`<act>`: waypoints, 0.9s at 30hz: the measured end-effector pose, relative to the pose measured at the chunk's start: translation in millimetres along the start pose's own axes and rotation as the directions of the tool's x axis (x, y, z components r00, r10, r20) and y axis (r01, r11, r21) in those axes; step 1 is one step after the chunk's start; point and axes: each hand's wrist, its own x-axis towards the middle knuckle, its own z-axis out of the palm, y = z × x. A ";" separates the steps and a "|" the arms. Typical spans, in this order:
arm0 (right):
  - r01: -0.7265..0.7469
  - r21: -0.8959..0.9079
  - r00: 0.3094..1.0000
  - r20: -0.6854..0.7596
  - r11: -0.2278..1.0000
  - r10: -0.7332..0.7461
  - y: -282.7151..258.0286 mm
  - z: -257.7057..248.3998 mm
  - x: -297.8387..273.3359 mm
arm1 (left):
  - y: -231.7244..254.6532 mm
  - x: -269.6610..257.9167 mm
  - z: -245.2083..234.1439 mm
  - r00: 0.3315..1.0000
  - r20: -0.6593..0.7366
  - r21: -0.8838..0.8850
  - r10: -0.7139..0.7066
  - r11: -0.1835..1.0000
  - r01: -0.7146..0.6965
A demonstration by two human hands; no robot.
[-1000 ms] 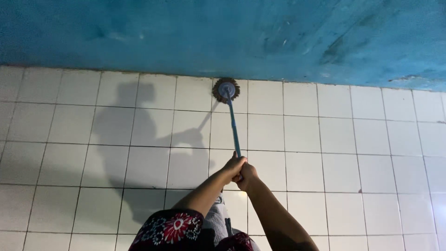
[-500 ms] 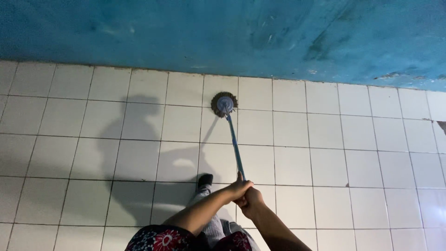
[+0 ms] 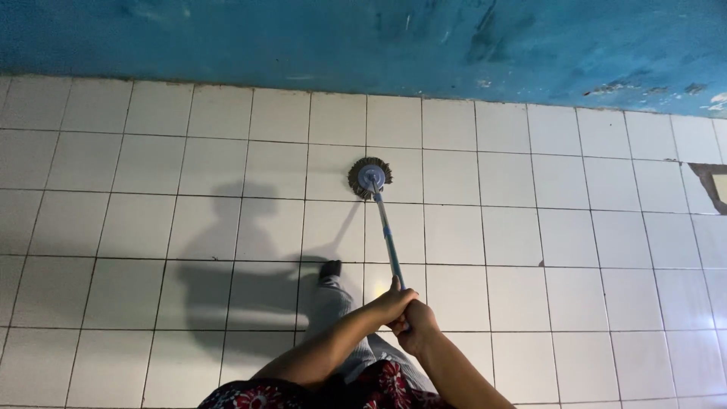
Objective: Mopping a tiled floor in a room.
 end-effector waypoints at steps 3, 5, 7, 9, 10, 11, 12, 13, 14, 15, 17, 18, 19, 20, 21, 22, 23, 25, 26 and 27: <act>-0.058 -0.004 0.998 -0.026 0.998 0.058 1.2 -5.8 15.3 | -16.4 23.4 0.8 0.999 -0.036 -0.015 0.005 1.000 -0.005; -0.081 0.004 0.997 -0.013 0.997 0.082 -7.9 8.0 12.2 | -11.6 28.1 -7.1 0.999 -0.052 -0.026 0.002 1.000 -0.004; -0.104 0.016 0.995 -0.003 0.994 0.104 -18.5 17.3 21.3 | -0.5 35.4 -16.4 0.998 -0.064 -0.034 -0.001 0.999 -0.001; -0.132 0.076 0.990 0.056 0.988 0.128 -33.3 24.2 41.6 | 20.7 45.2 -28.1 0.997 -0.078 -0.001 0.007 1.000 -0.007; -0.132 0.080 0.990 0.052 0.988 0.129 -42.2 29.6 50.3 | 30.4 52.3 -34.6 0.997 -0.074 0.000 0.004 1.000 -0.004; -0.112 0.065 0.993 0.043 0.992 0.109 -53.4 34.6 59.4 | 41.9 61.0 -40.5 0.997 -0.072 0.004 0.002 1.000 -0.002; -0.091 0.050 0.995 0.034 0.995 0.090 -64.9 40.2 68.0 | 54.0 69.1 -46.6 0.997 -0.071 0.009 0.000 1.000 0.000; -0.085 0.052 0.996 0.031 0.995 0.084 -80.7 50.0 73.1 | 68.1 80.8 -53.8 0.998 -0.066 0.011 0.004 1.000 -0.004; -0.064 0.034 0.998 0.015 0.997 0.063 -97.1 60.0 77.9 | 82.8 92.4 -60.9 0.998 -0.067 0.016 0.005 1.000 -0.004; -0.046 0.012 0.999 0.000 0.999 0.046 -113.6 68.9 82.6 | 96.9 104.0 -66.9 0.997 -0.072 0.019 0.004 1.000 -0.003; -0.036 -0.002 0.999 -0.006 0.999 0.036 -148.1 88.1 93.7 | 123.4 130.7 -80.2 0.996 -0.084 0.009 0.027 1.000 -0.026; -0.028 -0.014 1.000 -0.010 0.999 0.028 -163.5 98.3 99.0 | 135.2 142.9 -87.6 0.994 -0.098 0.000 0.047 0.999 -0.047; -0.026 -0.014 1.000 -0.009 1.000 0.026 -173.5 106.1 111.7 | 148.7 152.5 -96.9 0.994 -0.099 0.002 0.049 0.999 -0.049; -0.001 0.001 1.000 -0.007 1.000 0.001 -182.6 112.9 124.2 | 161.1 161.8 -105.3 0.992 -0.118 0.047 0.051 0.998 -0.046; 0.023 0.018 1.000 -0.008 1.000 -0.022 -190.2 117.4 135.4 | 171.6 170.4 -111.5 0.989 -0.136 0.093 0.053 0.995 -0.040; 0.024 0.020 1.000 -0.008 1.000 -0.024 -200.2 124.6 139.6 | 181.5 175.2 -116.4 0.989 -0.135 0.095 0.054 0.995 -0.041; 0.015 0.039 1.000 -0.003 0.999 -0.015 -209.4 130.0 143.0 | 190.2 179.9 -119.4 0.989 -0.135 0.046 0.052 0.998 -0.046; 0.007 0.055 1.000 0.002 0.998 -0.007 -224.6 135.5 144.5 | 204.4 184.5 -120.4 0.989 -0.136 -0.005 0.052 0.999 -0.054; 0.008 0.066 1.000 0.012 0.998 -0.009 -229.9 135.3 142.1 | 209.4 183.8 -118.1 0.989 -0.135 -0.010 0.056 0.998 -0.058; 0.010 0.077 1.000 0.027 0.997 -0.012 -232.7 136.5 139.7 | 212.9 181.4 -117.5 0.988 -0.138 -0.013 0.063 0.998 -0.065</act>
